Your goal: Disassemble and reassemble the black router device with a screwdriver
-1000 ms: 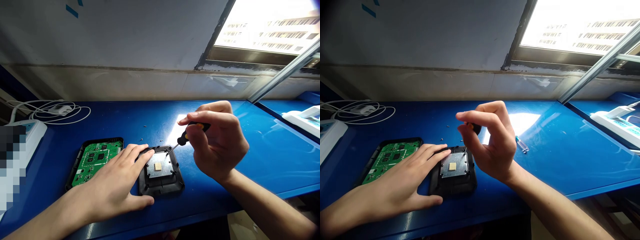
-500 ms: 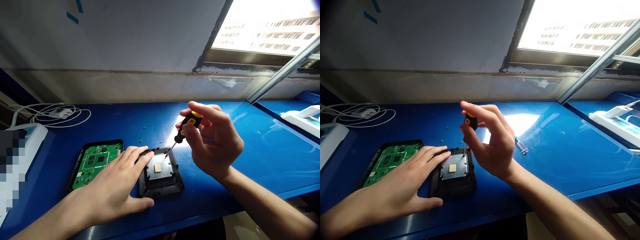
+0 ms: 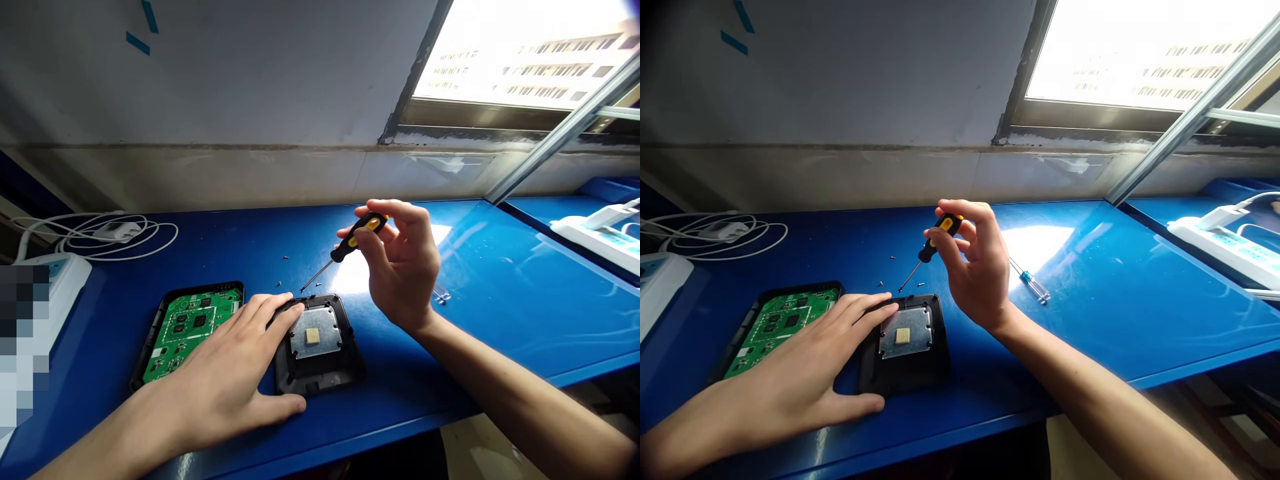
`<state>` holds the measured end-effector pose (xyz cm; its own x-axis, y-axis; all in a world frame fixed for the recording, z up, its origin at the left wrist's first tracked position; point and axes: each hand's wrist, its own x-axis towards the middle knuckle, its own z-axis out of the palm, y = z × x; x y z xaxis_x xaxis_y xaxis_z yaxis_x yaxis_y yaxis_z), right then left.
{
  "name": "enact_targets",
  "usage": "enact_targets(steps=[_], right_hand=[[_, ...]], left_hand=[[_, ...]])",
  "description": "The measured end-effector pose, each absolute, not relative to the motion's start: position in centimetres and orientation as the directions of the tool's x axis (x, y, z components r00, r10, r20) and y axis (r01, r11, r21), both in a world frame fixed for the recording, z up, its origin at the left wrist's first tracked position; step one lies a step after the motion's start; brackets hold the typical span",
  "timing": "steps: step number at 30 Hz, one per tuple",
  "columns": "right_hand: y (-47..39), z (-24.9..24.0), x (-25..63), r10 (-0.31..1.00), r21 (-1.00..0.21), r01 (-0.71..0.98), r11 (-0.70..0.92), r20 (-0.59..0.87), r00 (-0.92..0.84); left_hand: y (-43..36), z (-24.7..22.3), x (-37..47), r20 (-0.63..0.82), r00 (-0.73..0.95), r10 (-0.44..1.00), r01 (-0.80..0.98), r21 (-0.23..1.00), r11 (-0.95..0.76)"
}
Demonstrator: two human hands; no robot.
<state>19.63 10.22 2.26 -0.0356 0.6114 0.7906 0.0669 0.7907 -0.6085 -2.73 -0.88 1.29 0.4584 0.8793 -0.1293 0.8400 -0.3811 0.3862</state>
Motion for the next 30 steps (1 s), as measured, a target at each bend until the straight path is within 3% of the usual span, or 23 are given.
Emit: enact_targets(steps=[7,15,30], right_hand=[[11.0,0.7,19.0,0.741,-0.745,-0.037,0.666,0.667,-0.083],[11.0,0.9,19.1,0.728,-0.731,-0.043,0.681,0.682,-0.066],[10.7,1.4,19.1,0.711,-0.713,-0.097,0.695,0.701,-0.058]], left_hand=[[-1.2,0.6,-3.1,-0.025,0.468,0.883,0.818,0.390,-0.423],[-1.0,1.3,-2.8,-0.111,0.480,0.870,0.833,0.370,-0.412],[-1.5,0.2,-3.3,-0.038,0.444,0.895,0.840,0.364,-0.402]])
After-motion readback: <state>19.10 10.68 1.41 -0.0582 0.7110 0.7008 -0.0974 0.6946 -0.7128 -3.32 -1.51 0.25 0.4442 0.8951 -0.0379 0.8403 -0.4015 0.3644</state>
